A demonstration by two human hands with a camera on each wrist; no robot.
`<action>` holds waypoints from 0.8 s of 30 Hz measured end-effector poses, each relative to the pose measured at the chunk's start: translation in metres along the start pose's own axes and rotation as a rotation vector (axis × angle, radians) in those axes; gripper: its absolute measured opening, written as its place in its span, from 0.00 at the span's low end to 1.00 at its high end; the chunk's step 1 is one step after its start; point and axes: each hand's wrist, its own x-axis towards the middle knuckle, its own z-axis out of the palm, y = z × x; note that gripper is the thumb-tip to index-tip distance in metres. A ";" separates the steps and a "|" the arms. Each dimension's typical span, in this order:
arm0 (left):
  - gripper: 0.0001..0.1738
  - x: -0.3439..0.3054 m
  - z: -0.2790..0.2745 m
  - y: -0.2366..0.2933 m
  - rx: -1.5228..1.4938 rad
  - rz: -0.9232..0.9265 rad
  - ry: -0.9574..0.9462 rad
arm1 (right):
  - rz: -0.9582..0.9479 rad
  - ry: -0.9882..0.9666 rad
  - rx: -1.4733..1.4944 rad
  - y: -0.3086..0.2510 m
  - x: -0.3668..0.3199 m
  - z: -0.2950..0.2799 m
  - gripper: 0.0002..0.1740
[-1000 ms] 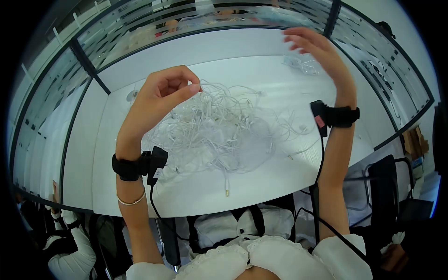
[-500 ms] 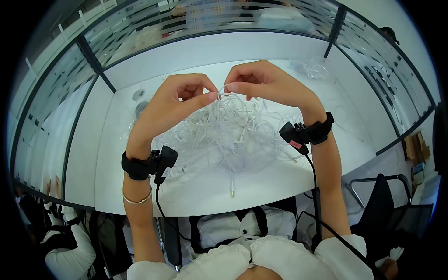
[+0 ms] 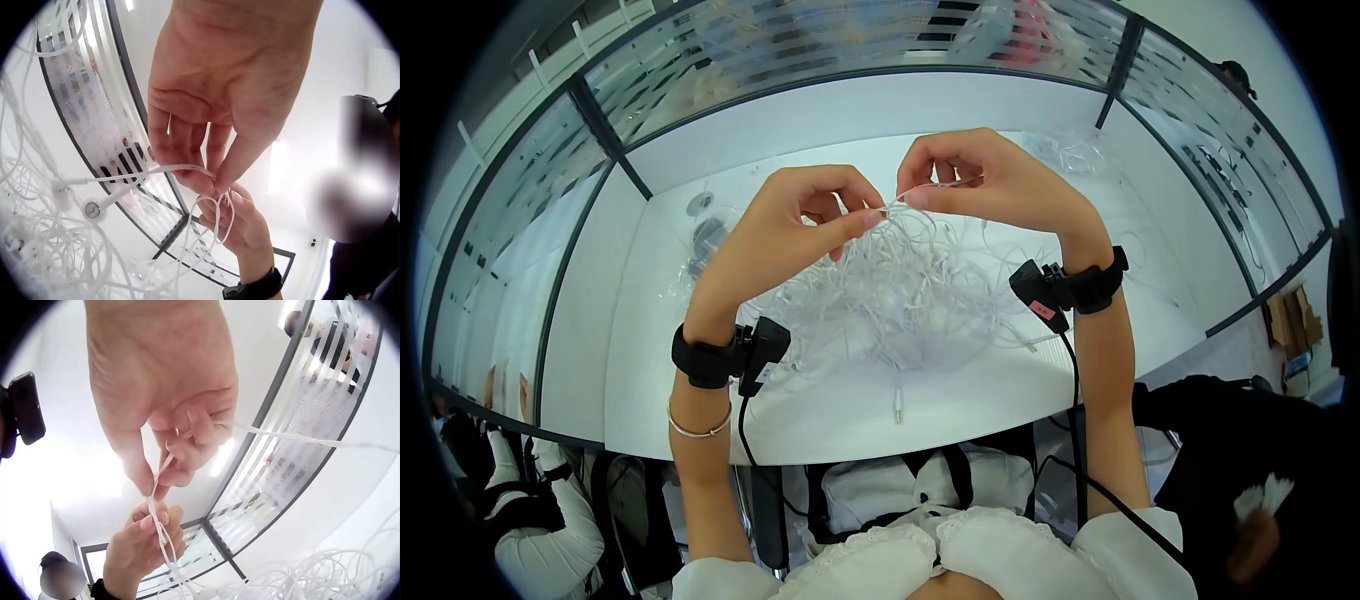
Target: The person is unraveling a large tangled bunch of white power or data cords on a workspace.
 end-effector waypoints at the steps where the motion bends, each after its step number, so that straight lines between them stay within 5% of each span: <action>1: 0.05 0.000 0.001 -0.001 0.015 0.004 0.001 | 0.005 -0.024 -0.022 -0.003 0.000 -0.001 0.11; 5: 0.08 0.002 0.003 -0.008 0.028 0.085 -0.019 | -0.004 -0.053 -0.043 -0.008 -0.002 -0.002 0.09; 8: 0.09 0.004 0.002 -0.011 -0.275 -0.016 -0.085 | -0.034 -0.039 0.019 -0.005 0.000 0.000 0.11; 17: 0.11 0.001 0.005 -0.007 -0.189 -0.043 -0.070 | -0.077 0.007 0.201 -0.004 0.000 0.003 0.07; 24: 0.11 0.003 0.008 -0.005 -0.153 -0.106 -0.149 | 0.071 0.045 0.246 -0.014 0.003 0.004 0.09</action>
